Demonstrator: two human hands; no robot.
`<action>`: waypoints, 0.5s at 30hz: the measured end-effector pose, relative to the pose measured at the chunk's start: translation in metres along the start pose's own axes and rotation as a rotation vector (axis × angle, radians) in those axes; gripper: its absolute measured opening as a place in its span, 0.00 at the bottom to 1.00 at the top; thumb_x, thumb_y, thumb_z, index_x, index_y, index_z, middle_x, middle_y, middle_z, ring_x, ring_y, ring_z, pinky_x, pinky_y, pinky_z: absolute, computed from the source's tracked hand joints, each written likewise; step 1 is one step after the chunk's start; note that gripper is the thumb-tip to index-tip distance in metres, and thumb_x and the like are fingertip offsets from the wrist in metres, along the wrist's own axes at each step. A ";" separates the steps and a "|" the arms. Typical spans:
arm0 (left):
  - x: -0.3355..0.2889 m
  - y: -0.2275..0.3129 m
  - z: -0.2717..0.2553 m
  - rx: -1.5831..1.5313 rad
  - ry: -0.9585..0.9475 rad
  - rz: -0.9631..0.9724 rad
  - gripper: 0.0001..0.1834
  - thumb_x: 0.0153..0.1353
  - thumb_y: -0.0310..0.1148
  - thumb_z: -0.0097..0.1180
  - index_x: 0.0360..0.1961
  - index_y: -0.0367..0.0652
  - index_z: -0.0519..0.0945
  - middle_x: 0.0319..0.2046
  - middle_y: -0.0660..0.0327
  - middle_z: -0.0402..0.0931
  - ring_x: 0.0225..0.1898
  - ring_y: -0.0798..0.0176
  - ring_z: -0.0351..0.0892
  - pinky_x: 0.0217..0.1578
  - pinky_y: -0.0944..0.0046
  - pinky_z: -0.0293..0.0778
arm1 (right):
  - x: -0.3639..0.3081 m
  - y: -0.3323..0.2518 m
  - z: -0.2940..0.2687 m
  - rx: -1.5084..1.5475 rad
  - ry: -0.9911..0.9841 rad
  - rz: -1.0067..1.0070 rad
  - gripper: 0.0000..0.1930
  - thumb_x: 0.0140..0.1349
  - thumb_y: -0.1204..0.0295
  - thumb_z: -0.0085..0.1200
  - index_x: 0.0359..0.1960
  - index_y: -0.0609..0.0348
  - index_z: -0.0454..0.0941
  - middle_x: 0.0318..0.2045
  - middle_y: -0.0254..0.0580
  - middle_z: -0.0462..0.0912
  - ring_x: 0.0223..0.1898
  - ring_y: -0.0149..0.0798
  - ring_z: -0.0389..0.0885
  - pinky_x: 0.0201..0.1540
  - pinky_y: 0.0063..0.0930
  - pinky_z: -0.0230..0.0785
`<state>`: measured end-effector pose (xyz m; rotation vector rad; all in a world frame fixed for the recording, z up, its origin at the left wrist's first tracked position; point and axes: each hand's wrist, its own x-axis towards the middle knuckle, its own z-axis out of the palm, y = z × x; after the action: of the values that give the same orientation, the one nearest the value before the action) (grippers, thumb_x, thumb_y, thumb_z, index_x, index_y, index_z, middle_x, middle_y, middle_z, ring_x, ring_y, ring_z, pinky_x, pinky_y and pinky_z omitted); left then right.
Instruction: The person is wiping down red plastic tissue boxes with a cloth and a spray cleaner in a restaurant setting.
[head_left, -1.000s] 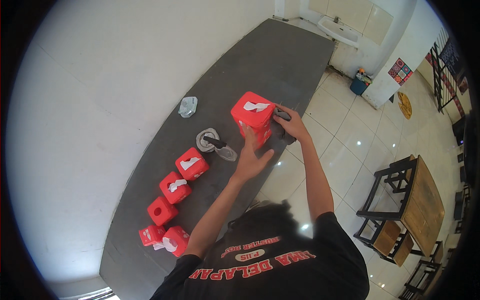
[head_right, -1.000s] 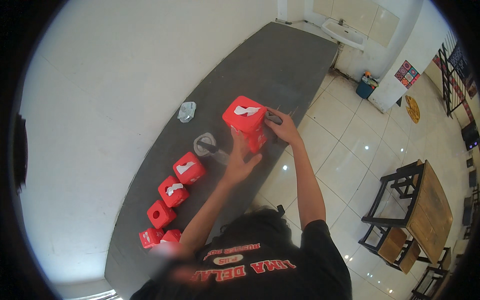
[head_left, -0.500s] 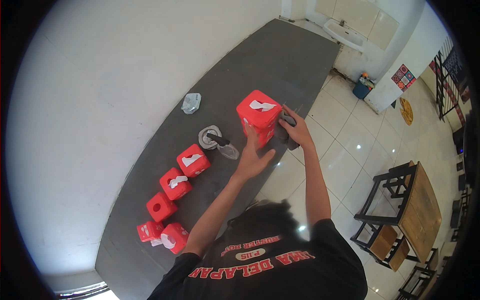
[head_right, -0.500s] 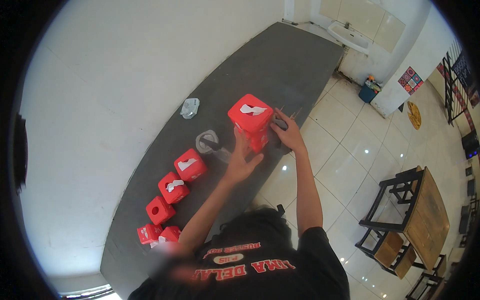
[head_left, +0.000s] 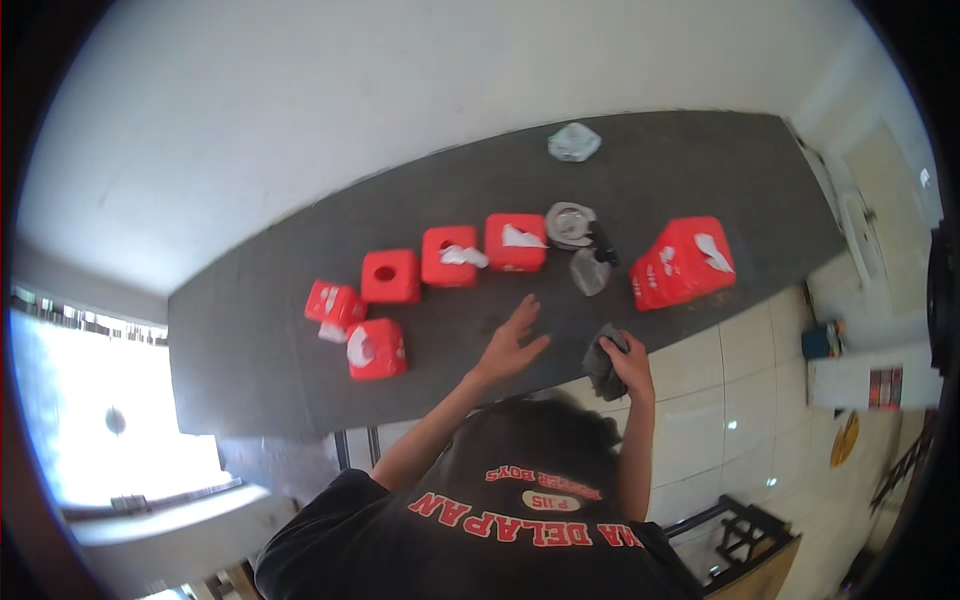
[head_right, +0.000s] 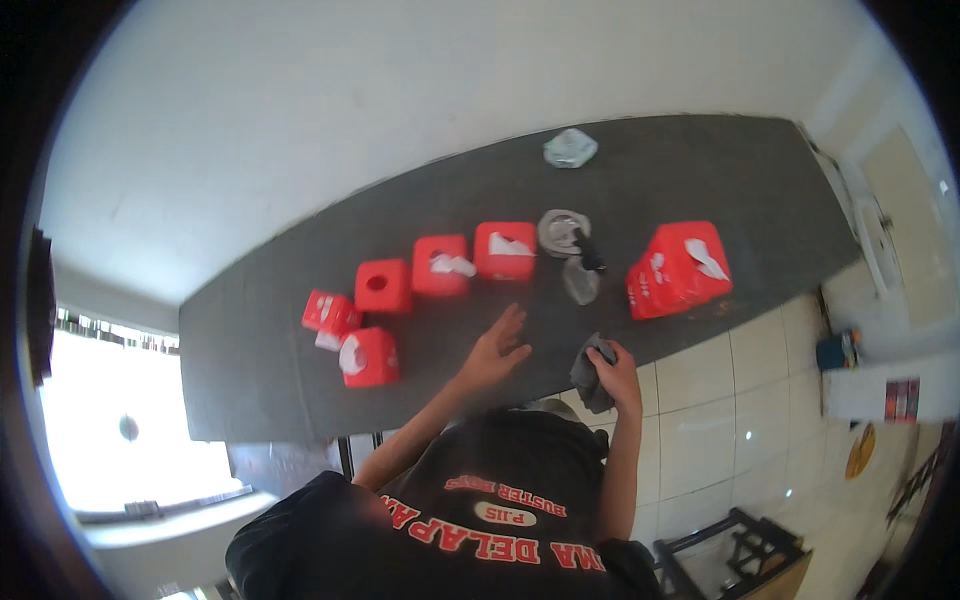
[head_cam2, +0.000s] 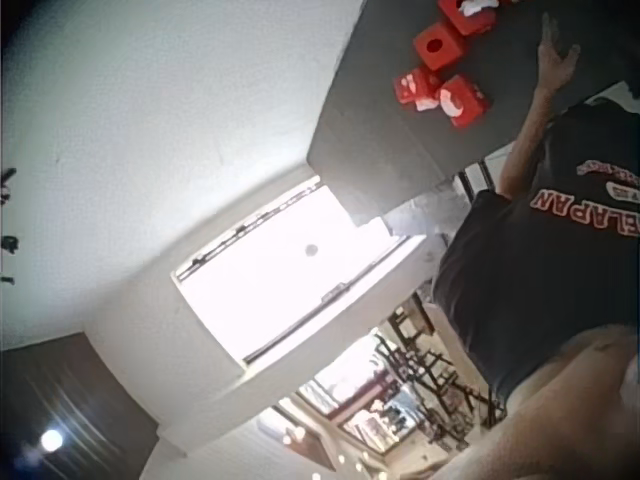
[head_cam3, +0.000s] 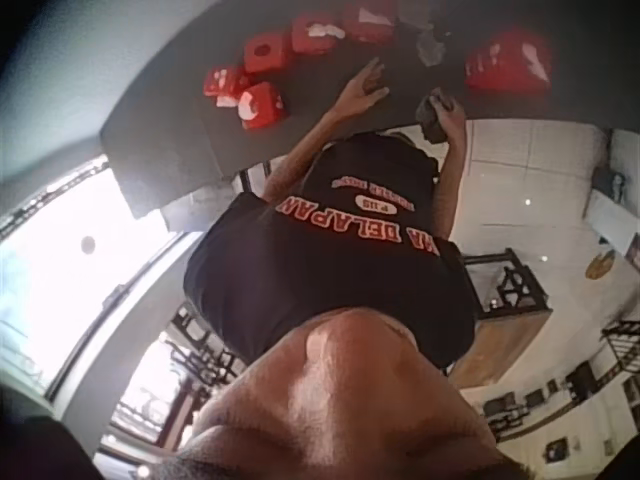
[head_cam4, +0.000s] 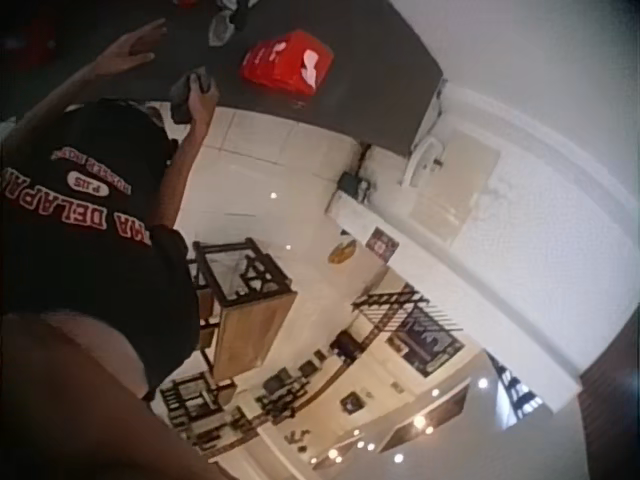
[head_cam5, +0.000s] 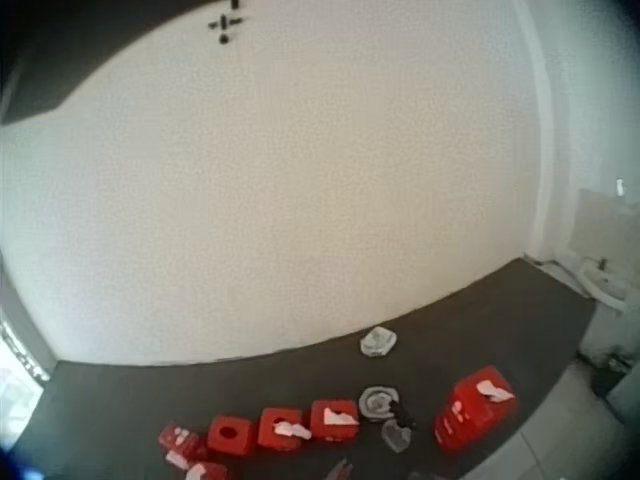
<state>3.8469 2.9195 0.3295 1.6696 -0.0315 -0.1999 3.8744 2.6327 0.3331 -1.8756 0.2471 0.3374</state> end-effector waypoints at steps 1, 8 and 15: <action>-0.013 -0.009 -0.007 -0.015 0.114 0.011 0.51 0.70 0.34 0.69 0.85 0.40 0.51 0.78 0.43 0.66 0.78 0.46 0.68 0.74 0.47 0.69 | 0.004 -0.004 0.018 -0.049 -0.070 -0.050 0.21 0.67 0.60 0.69 0.51 0.66 0.86 0.41 0.47 0.90 0.45 0.39 0.87 0.52 0.36 0.77; -0.097 -0.052 -0.059 -0.038 0.598 -0.100 0.42 0.70 0.30 0.66 0.81 0.39 0.60 0.76 0.42 0.68 0.78 0.45 0.69 0.71 0.50 0.72 | 0.028 -0.038 0.132 -0.252 -0.479 -0.165 0.25 0.67 0.59 0.69 0.56 0.67 0.85 0.48 0.56 0.91 0.53 0.47 0.90 0.56 0.38 0.78; -0.172 -0.057 -0.101 -0.094 1.016 -0.138 0.35 0.69 0.26 0.65 0.75 0.40 0.69 0.65 0.50 0.79 0.64 0.55 0.81 0.64 0.55 0.78 | 0.019 -0.062 0.227 -0.452 -0.849 -0.313 0.27 0.67 0.59 0.68 0.61 0.65 0.83 0.53 0.60 0.89 0.57 0.55 0.89 0.60 0.41 0.78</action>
<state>3.6868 3.0489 0.3019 1.5166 0.8399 0.5477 3.8879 2.8680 0.3129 -1.9832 -0.7411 0.9851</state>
